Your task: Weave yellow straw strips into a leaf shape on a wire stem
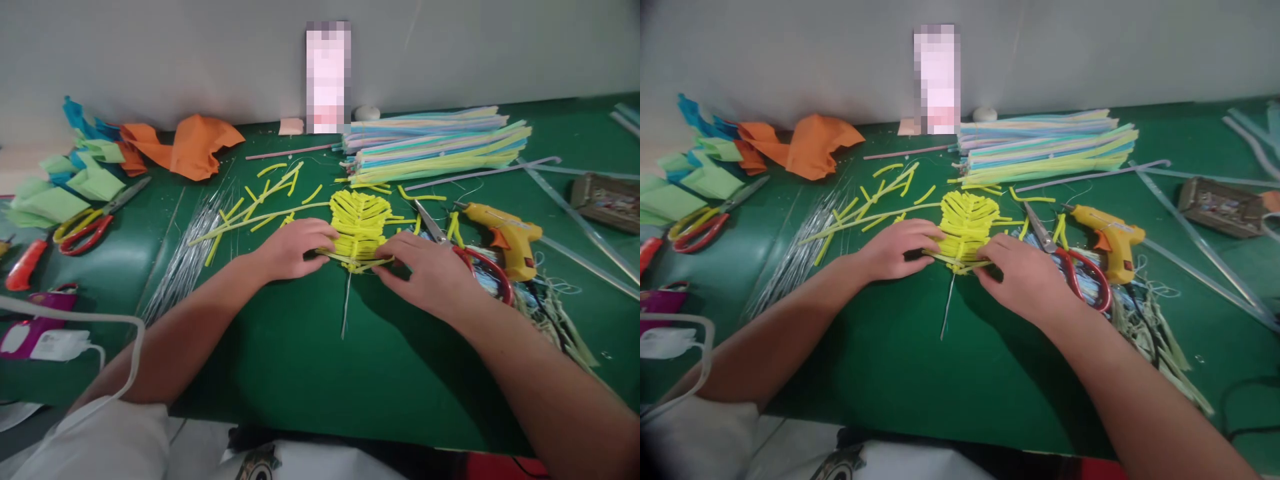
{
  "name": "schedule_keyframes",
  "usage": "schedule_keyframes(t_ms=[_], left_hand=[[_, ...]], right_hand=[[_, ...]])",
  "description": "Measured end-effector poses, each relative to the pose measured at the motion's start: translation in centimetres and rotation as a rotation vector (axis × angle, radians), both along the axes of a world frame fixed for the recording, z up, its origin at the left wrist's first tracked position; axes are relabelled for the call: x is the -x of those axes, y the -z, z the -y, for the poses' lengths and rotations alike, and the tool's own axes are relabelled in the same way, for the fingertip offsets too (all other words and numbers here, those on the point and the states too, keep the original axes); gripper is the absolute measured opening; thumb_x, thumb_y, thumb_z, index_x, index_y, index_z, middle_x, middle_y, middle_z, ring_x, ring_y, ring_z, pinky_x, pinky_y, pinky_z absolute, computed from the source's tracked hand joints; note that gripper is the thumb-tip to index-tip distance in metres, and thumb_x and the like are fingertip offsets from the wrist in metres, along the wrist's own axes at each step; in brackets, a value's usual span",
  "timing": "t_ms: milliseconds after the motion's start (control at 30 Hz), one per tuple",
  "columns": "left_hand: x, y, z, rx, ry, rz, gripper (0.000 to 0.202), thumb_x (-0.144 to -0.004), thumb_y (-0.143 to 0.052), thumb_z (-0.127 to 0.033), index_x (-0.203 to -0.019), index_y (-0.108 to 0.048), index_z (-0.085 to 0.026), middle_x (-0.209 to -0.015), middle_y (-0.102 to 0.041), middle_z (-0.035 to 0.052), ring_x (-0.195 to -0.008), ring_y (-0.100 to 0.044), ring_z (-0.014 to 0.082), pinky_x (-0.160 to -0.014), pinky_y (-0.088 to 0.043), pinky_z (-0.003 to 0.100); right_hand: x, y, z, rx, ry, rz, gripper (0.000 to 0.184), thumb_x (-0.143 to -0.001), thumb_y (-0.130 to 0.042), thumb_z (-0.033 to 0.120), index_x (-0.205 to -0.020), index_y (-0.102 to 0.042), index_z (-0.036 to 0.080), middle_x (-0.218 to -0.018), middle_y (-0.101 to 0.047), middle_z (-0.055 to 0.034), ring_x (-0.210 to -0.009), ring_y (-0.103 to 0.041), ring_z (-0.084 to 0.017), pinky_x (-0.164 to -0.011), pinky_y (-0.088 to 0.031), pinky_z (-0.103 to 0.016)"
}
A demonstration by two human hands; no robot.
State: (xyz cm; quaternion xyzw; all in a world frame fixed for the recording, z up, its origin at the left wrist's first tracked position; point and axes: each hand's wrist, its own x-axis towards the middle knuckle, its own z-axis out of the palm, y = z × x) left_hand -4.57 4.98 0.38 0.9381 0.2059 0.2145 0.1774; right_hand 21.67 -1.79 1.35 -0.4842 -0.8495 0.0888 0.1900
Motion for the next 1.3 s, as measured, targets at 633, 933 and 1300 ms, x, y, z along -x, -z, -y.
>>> schedule_keyframes(t_ms=[633,933,1300], left_hand=[[-0.8,0.6,-0.1,0.059,-0.079,0.019,0.011,-0.088,-0.057,-0.022,-0.085,-0.067,-0.019,-0.105,-0.070,0.0094,-0.101,-0.064,0.0211,-0.089,-0.050,0.036],[-0.8,0.9,-0.1,0.052,-0.085,0.030,0.009,-0.086,-0.058,-0.020,-0.084,-0.066,-0.019,-0.105,-0.070,0.0088,-0.101,-0.063,0.0209,-0.088,-0.050,0.036],[-0.8,0.9,-0.1,0.028,-0.077,0.049,0.008,-0.085,-0.059,-0.019,-0.084,-0.066,-0.018,-0.105,-0.069,0.0096,-0.101,-0.063,0.0214,-0.088,-0.050,0.036]], right_hand=[[-0.2,1.3,-0.6,0.068,0.009,-0.004,0.015,-0.090,-0.054,0.025,-0.090,-0.068,0.020,-0.092,-0.068,-0.0075,-0.085,-0.064,-0.022,-0.067,-0.047,-0.033],[-0.1,1.3,-0.5,0.076,0.019,-0.049,0.012,-0.089,-0.055,0.025,-0.091,-0.067,0.021,-0.088,-0.067,-0.0058,-0.082,-0.063,-0.021,-0.067,-0.047,-0.032],[0.9,0.8,0.0,0.011,0.042,-0.016,0.018,-0.092,-0.049,0.025,-0.093,-0.067,0.021,-0.100,-0.070,-0.0066,-0.084,-0.067,-0.021,-0.062,-0.046,-0.031]])
